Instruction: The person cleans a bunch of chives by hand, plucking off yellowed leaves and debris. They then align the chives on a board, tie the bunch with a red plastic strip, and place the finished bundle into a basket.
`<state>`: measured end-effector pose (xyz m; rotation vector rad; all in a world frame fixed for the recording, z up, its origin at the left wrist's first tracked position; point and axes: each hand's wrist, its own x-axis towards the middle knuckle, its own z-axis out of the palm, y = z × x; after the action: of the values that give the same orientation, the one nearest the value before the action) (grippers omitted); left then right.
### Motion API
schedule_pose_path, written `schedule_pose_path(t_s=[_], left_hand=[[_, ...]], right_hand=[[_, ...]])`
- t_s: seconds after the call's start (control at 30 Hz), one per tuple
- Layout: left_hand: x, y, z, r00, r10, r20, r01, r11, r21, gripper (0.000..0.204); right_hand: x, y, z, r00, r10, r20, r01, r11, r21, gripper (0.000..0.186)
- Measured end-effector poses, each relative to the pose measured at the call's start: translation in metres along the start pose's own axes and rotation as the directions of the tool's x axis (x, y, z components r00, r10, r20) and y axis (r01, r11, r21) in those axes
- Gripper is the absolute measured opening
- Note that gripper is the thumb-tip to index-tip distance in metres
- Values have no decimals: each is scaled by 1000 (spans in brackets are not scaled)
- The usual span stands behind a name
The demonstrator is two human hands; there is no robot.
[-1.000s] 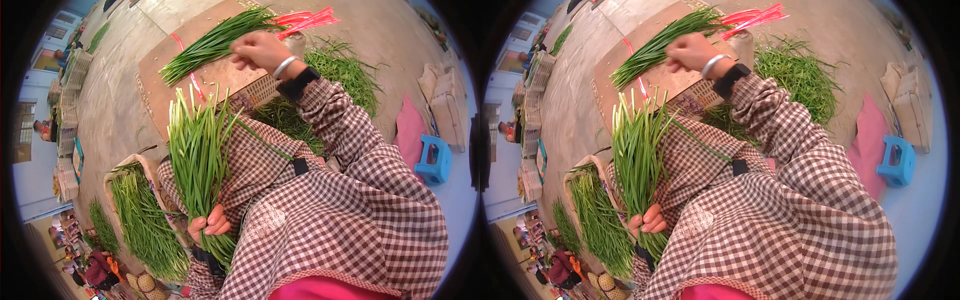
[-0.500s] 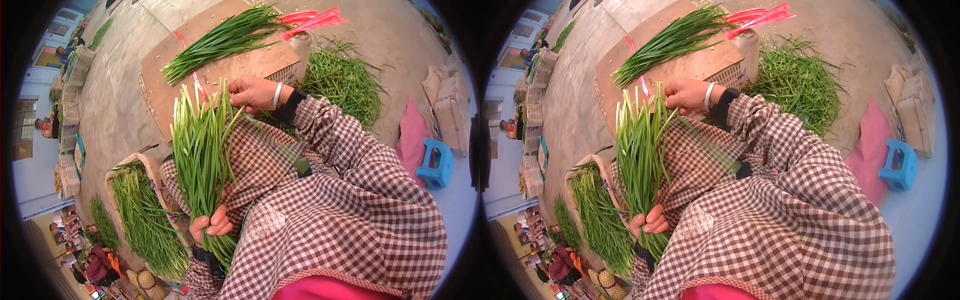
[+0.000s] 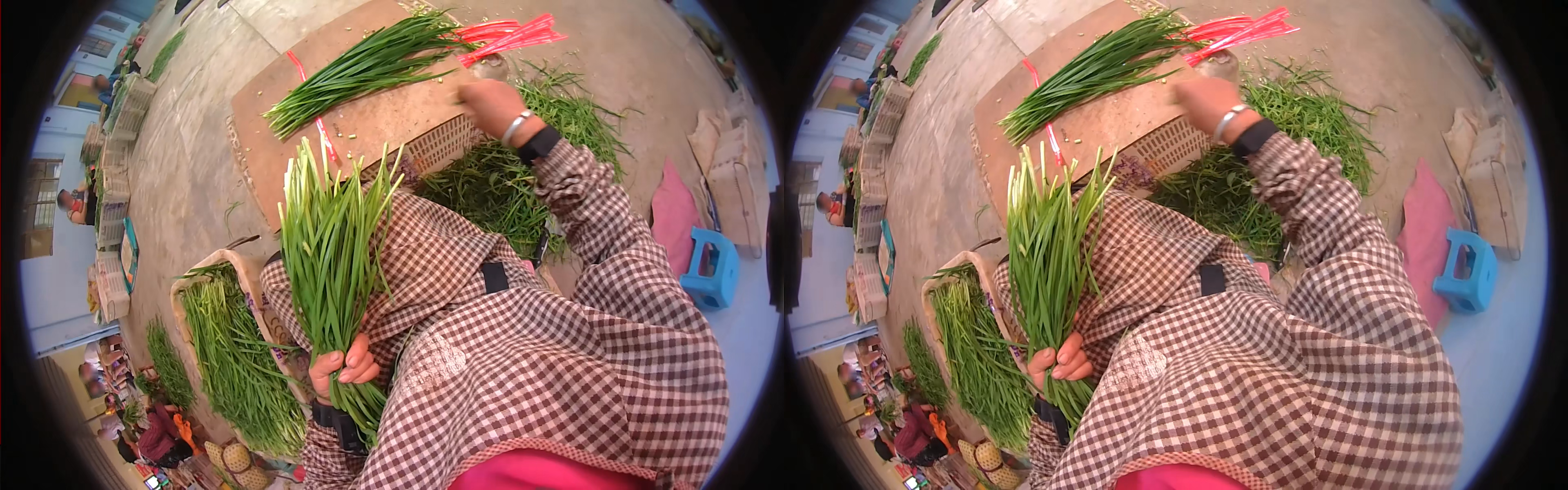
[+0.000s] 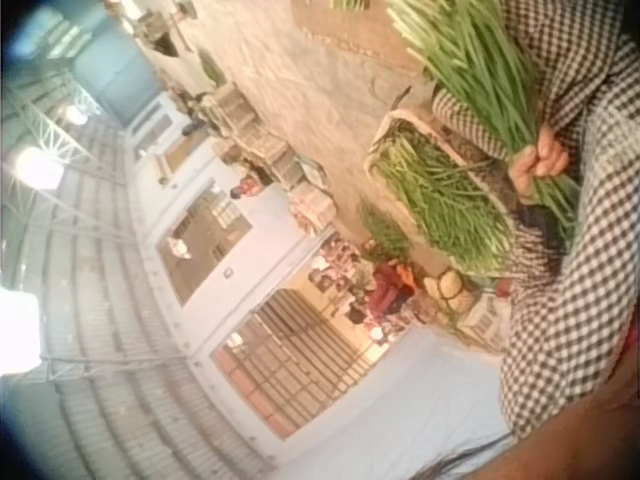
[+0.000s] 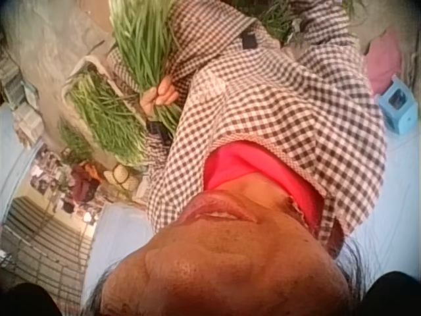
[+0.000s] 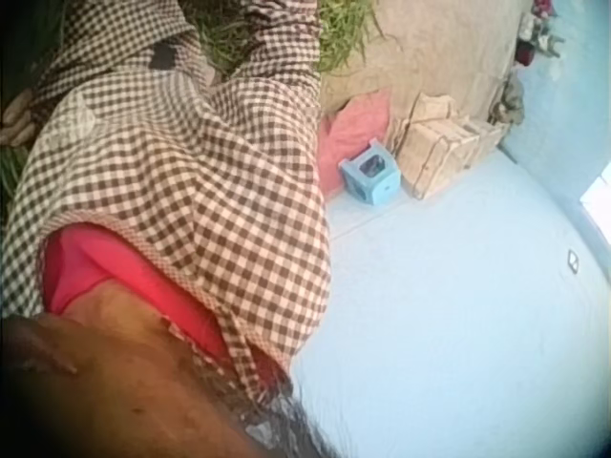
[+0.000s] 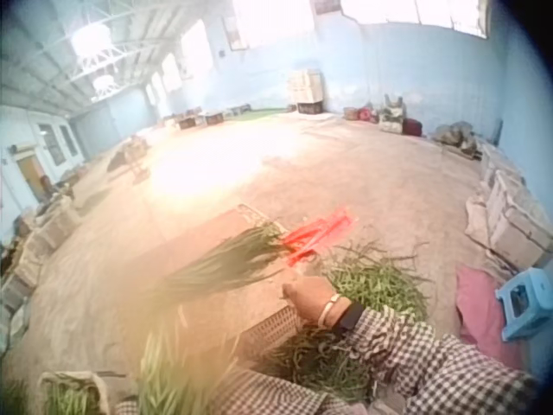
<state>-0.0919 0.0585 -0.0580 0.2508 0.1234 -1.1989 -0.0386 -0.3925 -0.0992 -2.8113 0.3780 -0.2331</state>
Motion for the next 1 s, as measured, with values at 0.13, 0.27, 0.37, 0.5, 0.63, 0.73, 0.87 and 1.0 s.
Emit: schedule_pose_path(t_s=[0.13, 0.27, 0.37, 0.5, 0.63, 0.73, 0.87, 1.0], left_hand=[[0, 3, -6, 999, -14, -29, 15, 999, 33, 49], [3, 2, 10, 991, 23, -132, -2, 988, 157, 32], [4, 3, 22, 987, 82, -139, -23, 923, 384, 29], [19, 5, 71, 902, 259, -346, 137, 587, 798, 31], [29, 28, 90, 939, 335, -76, 218, -411, 885, 42], [33, 36, 101, 909, 417, -18, 284, -585, 760, 57], [39, 40, 96, 895, 424, 138, 301, -804, 514, 74], [41, 35, 81, 894, 418, 160, 317, -844, 433, 85]], right_hand=[[-43, 35, 13, 956, 223, 190, -202, 972, -123, 16], [-89, -48, 19, 925, -184, 332, -56, 799, 599, 48], [-90, -90, 29, 943, -319, 100, 85, 520, 850, 62], [-76, -141, 19, 973, -232, -22, -38, -253, 967, 72], [-64, -149, 1, 976, -190, -104, -91, -795, 600, 81], [-58, -157, 15, 987, -149, -66, -85, -816, 572, 80], [-53, -156, 16, 994, -93, -63, -48, -861, 506, 76], [-51, -152, 17, 992, -97, -83, -35, -834, 551, 78]])
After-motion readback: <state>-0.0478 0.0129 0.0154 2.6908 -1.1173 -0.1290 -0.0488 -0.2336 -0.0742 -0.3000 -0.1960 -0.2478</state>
